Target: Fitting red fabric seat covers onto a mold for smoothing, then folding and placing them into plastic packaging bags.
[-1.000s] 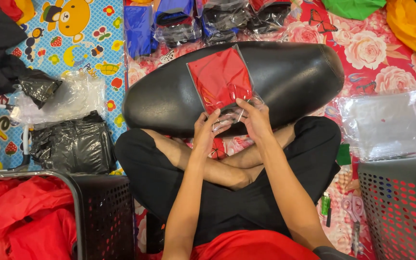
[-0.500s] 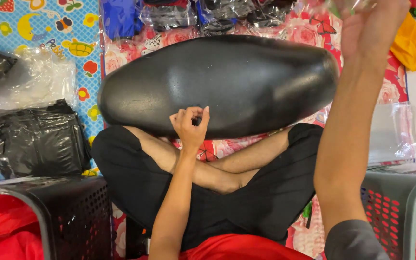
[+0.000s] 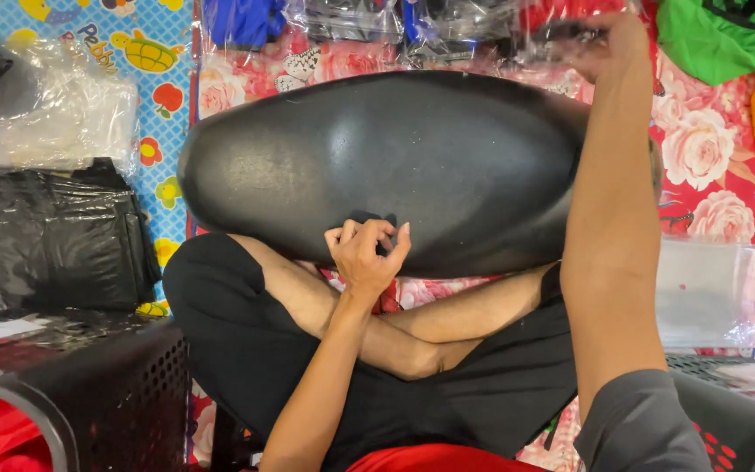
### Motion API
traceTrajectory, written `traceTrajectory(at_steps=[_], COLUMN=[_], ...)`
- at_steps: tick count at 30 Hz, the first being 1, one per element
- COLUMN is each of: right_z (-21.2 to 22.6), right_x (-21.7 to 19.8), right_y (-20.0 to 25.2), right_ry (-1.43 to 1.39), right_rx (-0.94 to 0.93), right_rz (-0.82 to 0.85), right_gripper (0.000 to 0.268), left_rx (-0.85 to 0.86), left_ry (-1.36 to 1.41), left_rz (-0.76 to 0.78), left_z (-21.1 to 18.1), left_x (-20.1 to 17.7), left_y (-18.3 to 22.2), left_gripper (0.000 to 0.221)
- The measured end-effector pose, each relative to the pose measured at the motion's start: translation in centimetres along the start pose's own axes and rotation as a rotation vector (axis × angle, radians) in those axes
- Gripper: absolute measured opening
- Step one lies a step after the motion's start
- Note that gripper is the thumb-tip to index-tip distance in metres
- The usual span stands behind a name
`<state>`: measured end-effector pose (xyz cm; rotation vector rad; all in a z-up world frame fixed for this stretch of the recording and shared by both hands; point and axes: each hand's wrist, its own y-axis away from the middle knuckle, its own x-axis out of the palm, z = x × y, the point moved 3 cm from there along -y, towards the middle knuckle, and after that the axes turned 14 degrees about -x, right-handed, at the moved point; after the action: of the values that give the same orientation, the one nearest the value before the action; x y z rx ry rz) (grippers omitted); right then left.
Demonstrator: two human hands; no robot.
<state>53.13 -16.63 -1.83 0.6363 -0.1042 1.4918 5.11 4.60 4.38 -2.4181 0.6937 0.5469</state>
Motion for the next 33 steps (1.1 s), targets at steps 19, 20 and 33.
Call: traceTrajectory(at_steps=[19, 20, 33], right_z=[2.0, 2.8, 0.4], right_x=[-3.1, -3.6, -11.4], right_y=[7.1, 8.2, 34.6], right_ry=[0.128, 0.214, 0.775], right_rx=[-0.267, -0.437, -1.319], right_rz=[-0.267, -0.346, -0.328], right_gripper=[0.083, 0.080, 0.027], left_rx=[0.007, -0.008, 0.148], left_ry=[0.027, 0.043, 0.996], left_rz=[-0.035, -0.025, 0.654], left_z=[0.5, 0.7, -19.9], left_x=[0.2, 0.2, -13.4], left_y=[0.5, 0.6, 1.9], left_gripper=[0.017, 0.018, 0.024])
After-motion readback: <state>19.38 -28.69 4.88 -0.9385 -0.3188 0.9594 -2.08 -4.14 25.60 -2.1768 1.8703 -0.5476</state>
